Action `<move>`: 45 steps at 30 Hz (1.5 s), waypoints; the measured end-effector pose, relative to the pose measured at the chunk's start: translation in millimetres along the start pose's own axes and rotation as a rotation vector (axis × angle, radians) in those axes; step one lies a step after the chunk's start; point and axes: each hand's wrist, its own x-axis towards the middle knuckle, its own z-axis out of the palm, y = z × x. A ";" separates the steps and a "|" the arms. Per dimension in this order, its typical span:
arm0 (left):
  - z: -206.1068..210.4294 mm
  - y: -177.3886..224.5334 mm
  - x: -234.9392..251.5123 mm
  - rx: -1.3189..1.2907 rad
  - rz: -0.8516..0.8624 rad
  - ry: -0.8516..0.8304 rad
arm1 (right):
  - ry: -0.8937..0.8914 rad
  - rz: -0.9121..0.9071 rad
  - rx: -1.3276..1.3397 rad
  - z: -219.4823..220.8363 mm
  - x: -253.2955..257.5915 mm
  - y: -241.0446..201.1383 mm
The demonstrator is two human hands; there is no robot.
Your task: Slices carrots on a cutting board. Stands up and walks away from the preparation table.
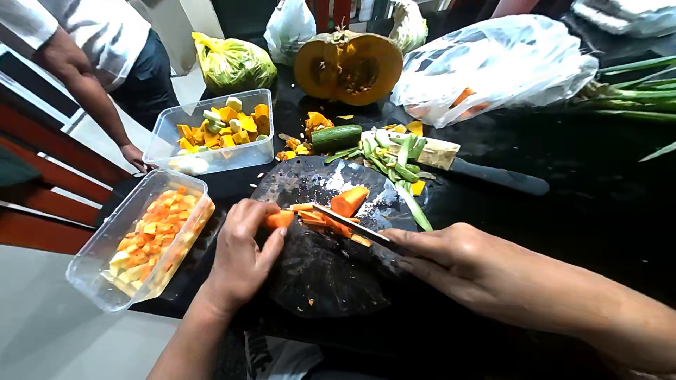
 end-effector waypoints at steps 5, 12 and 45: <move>12.3 6.8 -18.8 0.099 0.098 -0.058 | 0.001 0.077 0.461 -6.6 6.5 4.2; 24.8 37.6 26.9 0.112 0.245 -0.157 | 0.083 0.179 0.652 -1.4 6.7 8.6; 18.2 41.5 56.0 -0.588 -0.238 -0.157 | -0.320 0.034 0.117 7.6 1.9 -12.2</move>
